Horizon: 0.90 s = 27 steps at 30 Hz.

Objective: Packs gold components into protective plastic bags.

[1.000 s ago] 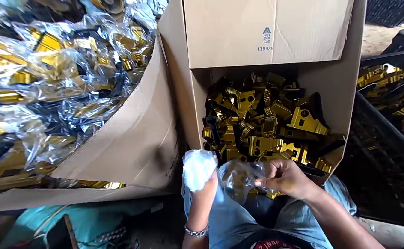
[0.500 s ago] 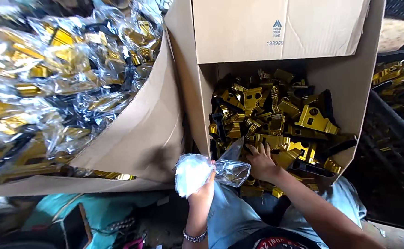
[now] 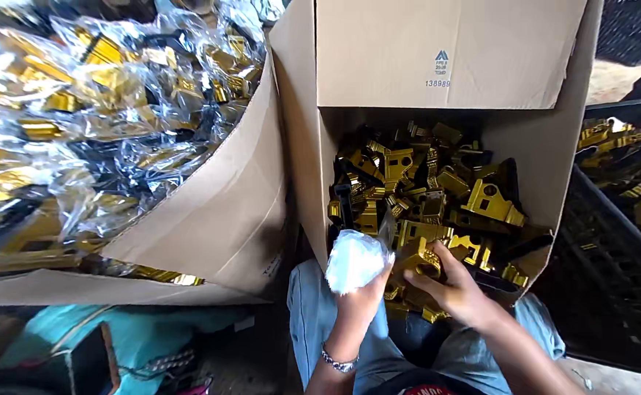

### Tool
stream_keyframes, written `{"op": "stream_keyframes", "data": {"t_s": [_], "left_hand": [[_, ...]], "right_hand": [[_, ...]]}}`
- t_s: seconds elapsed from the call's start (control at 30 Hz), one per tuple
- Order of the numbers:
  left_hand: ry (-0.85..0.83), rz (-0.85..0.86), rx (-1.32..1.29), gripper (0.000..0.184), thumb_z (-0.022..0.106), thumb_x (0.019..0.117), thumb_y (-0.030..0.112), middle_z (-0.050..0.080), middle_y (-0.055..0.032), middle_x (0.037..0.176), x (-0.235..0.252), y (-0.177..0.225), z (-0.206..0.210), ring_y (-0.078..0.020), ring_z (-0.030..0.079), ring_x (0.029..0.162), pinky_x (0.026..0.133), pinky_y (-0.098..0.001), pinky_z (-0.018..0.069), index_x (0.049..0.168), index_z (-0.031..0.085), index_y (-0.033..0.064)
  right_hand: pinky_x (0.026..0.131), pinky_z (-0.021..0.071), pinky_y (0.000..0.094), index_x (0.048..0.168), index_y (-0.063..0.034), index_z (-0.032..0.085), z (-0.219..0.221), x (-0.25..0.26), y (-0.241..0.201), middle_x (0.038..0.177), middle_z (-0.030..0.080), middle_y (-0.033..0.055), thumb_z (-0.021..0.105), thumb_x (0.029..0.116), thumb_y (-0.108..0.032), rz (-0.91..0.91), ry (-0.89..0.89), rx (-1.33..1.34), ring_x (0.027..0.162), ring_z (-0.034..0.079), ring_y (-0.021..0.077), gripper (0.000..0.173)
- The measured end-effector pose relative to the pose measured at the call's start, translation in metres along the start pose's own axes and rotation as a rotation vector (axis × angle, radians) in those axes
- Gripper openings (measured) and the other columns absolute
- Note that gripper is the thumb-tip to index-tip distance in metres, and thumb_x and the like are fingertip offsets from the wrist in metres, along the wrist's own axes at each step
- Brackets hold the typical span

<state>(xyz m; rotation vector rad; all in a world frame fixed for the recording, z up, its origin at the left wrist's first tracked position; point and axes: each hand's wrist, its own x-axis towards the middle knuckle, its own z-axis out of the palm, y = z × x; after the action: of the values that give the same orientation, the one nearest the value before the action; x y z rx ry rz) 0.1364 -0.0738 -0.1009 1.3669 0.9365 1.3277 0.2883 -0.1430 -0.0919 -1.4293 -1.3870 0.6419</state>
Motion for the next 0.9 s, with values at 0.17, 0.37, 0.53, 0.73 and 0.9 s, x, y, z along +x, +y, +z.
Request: {"op": "stream_keyframes", "data": {"t_s": [0.17,0.37,0.53,0.73,0.9], "left_hand": [[-0.167,0.019,-0.017,0.038,0.077,0.0814,-0.001,0.072,-0.0080,0.102,-0.013,0.004,-0.003,-0.0035,0.068,0.099,0.093,-0.0218,0.0560,0.112,0.060,-0.0153],[-0.032,0.155,0.296,0.064,0.089,0.0723,0.022,0.072,-0.0177,0.103,-0.001,-0.013,-0.010,-0.0117,0.070,0.099,0.093,-0.0279,0.0563,0.112,0.061,-0.0187],[-0.143,0.266,0.408,0.042,0.079,0.0807,0.015,0.072,-0.0194,0.094,-0.015,0.007,-0.008,-0.0143,0.071,0.091,0.087,-0.0275,0.0566,0.104,0.065,-0.0175],[-0.257,-0.128,-0.216,0.038,0.062,0.0902,-0.002,0.073,-0.0059,0.109,-0.011,0.004,-0.036,-0.0129,0.073,0.092,0.085,-0.0342,0.0621,0.126,0.051,-0.0102],[-0.063,-0.224,-0.118,0.049,0.072,0.0797,-0.010,0.074,-0.0040,0.099,0.000,0.003,-0.050,-0.0110,0.073,0.089,0.084,-0.0308,0.0628,0.124,0.051,-0.0108]], "right_hand": [[0.066,0.0603,0.0520,0.114,0.0115,0.058,0.029,0.002,0.015,0.114,0.064,0.0323,0.071,0.0825,-0.009,-0.090,-0.040,-0.443,0.081,0.072,0.0406,0.040],[0.103,0.0510,0.0253,0.150,0.0044,0.038,0.009,0.024,0.000,0.137,0.060,0.0150,0.080,0.0780,-0.016,0.349,-0.221,0.267,0.121,0.061,0.0110,0.086],[0.091,0.0536,0.0197,0.125,0.0027,0.064,0.017,0.018,0.006,0.119,0.067,0.0104,0.078,0.0828,-0.022,0.103,0.138,0.186,0.106,0.064,0.0051,0.051],[0.091,0.0548,0.0560,0.111,0.0006,0.074,-0.055,0.032,-0.031,0.114,0.069,0.0266,0.081,0.0841,-0.013,0.080,-0.222,-0.497,0.105,0.068,0.0410,0.031],[0.072,0.0607,0.0331,0.103,-0.0017,0.075,-0.075,0.062,-0.067,0.097,0.071,0.0107,0.068,0.0880,-0.005,-0.392,-0.064,-0.469,0.081,0.070,0.0168,0.016]]}}
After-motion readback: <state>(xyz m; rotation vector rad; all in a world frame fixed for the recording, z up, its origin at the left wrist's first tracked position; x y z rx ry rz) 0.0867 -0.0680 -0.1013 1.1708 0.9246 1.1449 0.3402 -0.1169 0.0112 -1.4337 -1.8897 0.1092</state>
